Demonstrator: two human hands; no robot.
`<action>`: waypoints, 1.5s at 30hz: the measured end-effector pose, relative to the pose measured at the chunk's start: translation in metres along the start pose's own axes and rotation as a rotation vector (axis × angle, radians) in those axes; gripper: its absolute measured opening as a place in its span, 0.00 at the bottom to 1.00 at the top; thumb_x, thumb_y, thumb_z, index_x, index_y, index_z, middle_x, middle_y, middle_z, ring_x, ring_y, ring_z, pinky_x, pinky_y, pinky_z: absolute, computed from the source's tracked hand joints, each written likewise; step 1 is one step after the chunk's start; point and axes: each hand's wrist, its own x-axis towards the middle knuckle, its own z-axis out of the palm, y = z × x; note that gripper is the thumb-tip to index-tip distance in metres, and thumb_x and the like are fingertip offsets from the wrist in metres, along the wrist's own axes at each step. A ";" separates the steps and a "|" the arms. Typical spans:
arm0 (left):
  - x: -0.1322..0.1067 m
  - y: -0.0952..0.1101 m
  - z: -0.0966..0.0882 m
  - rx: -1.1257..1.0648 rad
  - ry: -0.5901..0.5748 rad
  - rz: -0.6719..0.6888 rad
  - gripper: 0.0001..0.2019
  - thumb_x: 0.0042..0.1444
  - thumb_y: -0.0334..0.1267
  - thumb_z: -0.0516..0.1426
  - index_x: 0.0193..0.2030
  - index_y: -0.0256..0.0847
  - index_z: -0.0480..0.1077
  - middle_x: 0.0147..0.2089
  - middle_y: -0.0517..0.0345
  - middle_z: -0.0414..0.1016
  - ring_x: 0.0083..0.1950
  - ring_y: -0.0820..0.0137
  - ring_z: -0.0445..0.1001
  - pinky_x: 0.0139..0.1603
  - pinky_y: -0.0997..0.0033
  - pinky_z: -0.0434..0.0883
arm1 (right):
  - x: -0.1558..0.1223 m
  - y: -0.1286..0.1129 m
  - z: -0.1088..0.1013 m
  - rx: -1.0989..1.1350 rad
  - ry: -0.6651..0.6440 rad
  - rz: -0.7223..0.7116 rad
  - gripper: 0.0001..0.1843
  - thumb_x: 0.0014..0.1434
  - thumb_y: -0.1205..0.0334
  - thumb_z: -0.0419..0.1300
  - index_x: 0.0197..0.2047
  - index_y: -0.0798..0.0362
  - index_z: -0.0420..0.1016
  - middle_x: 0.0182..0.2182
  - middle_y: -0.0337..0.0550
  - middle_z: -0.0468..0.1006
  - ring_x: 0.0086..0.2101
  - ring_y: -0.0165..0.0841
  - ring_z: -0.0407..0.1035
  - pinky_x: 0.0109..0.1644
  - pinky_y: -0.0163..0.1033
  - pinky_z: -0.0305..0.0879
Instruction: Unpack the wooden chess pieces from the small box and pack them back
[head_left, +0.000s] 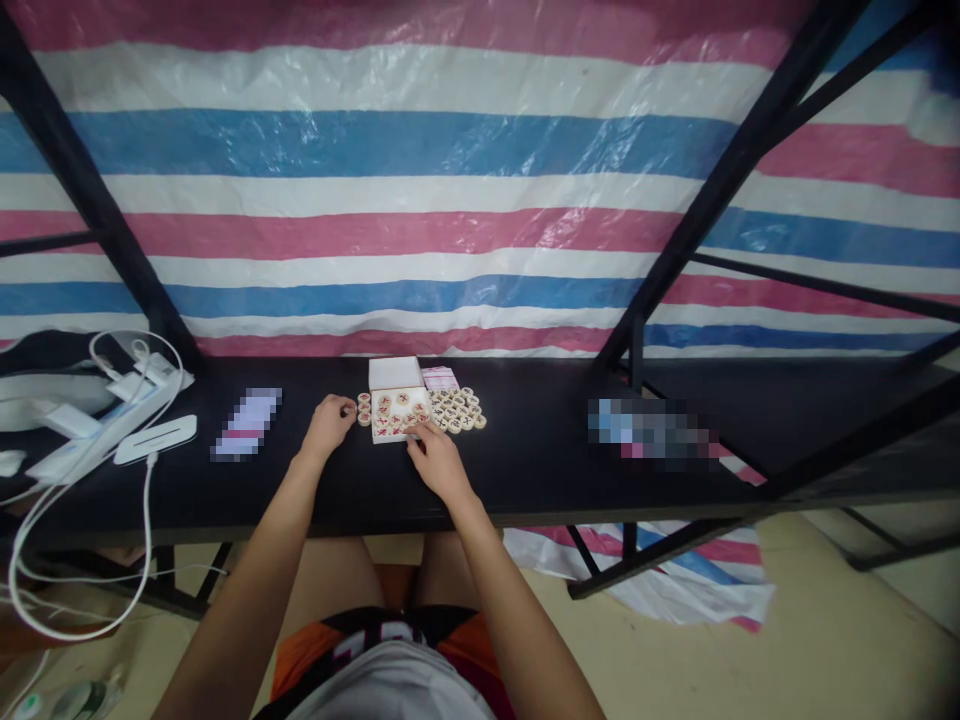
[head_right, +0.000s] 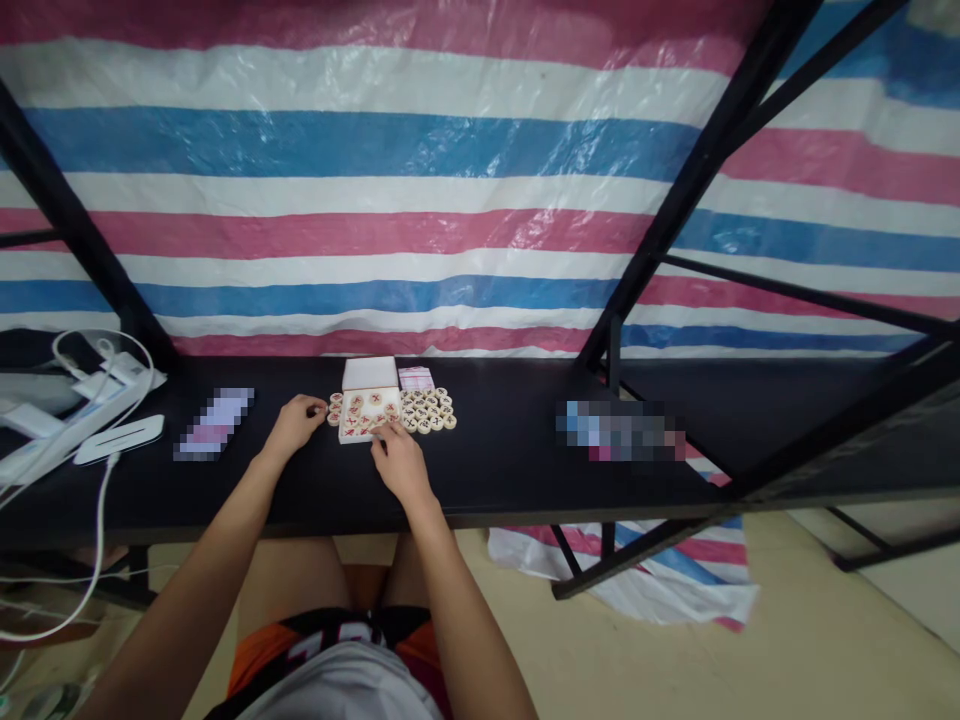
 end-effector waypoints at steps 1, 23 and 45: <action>0.000 -0.001 0.001 -0.003 0.001 0.009 0.10 0.53 0.35 0.54 0.39 0.38 0.75 0.42 0.50 0.74 0.42 0.66 0.74 0.49 0.68 0.68 | 0.000 0.000 0.000 0.000 0.001 0.000 0.13 0.60 0.65 0.51 0.44 0.51 0.74 0.45 0.45 0.74 0.45 0.36 0.69 0.51 0.40 0.63; -0.002 -0.001 0.004 0.032 -0.003 0.006 0.11 0.56 0.37 0.52 0.42 0.40 0.73 0.42 0.51 0.71 0.42 0.65 0.71 0.47 0.66 0.68 | 0.000 0.002 0.001 0.009 0.006 -0.008 0.13 0.60 0.64 0.51 0.45 0.50 0.74 0.45 0.44 0.74 0.45 0.35 0.69 0.52 0.39 0.62; -0.003 -0.002 0.004 0.034 0.002 0.008 0.11 0.55 0.36 0.52 0.41 0.40 0.73 0.43 0.50 0.71 0.43 0.64 0.71 0.48 0.65 0.67 | 0.001 0.003 0.001 0.010 0.007 -0.010 0.14 0.60 0.65 0.51 0.46 0.51 0.74 0.45 0.45 0.73 0.45 0.35 0.69 0.52 0.40 0.63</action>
